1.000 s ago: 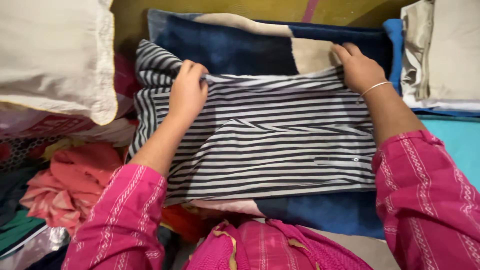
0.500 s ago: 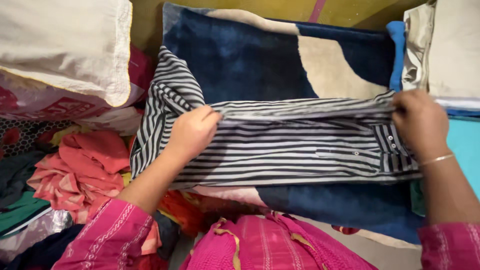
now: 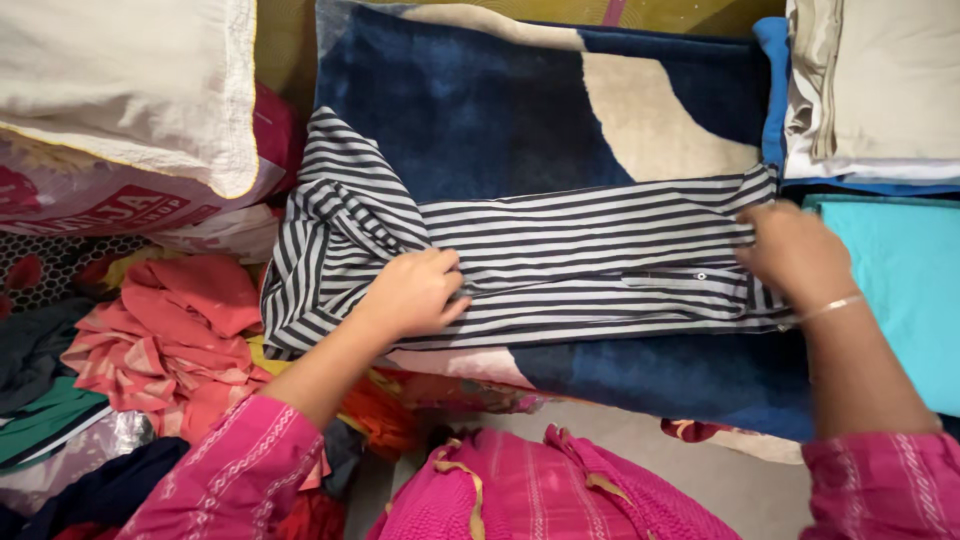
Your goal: The person buttons a striped shirt from collar to hem, then folds it neatly on a patterned surface. The person places the folded shirt aside and picks up a yellow cloth.
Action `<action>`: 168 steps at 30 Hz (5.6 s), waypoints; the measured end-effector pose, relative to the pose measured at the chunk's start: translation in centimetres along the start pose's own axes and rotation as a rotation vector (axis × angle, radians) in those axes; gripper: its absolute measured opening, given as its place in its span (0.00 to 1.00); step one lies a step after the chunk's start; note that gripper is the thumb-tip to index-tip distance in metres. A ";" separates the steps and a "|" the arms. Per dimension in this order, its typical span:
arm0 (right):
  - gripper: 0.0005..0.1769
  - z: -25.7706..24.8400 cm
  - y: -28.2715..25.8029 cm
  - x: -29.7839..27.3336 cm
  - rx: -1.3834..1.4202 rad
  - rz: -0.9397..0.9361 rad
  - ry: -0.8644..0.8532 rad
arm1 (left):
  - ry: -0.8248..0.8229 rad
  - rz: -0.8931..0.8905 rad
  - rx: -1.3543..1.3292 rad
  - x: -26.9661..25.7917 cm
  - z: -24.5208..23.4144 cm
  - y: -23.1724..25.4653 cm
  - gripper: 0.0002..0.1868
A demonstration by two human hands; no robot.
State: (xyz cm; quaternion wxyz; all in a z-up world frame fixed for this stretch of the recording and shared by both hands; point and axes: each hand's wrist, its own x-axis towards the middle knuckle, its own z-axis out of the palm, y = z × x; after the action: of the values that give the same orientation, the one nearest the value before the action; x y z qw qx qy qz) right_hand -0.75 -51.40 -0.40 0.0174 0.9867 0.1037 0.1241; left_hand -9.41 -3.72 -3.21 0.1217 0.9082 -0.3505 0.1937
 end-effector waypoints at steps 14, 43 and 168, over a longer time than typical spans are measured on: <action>0.10 3.8 2.8 9.0 -0.326 -0.214 0.035 | 0.162 -0.436 0.209 7.5 8.7 -3.5 0.11; 0.43 9.9 0.6 4.6 0.092 -0.076 0.081 | 0.039 -0.321 -0.142 6.4 9.2 1.3 0.39; 0.22 0.2 -7.3 -0.6 2.363 0.147 0.422 | 0.337 -1.016 -0.869 -14.4 5.4 -27.6 0.13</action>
State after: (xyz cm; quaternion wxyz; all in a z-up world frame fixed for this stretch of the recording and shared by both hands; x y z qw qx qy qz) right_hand -2.75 -44.43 -1.23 -0.9223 0.3567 0.0976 0.1121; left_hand 1.11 22.83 -16.67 0.6032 0.7862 0.0967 0.0932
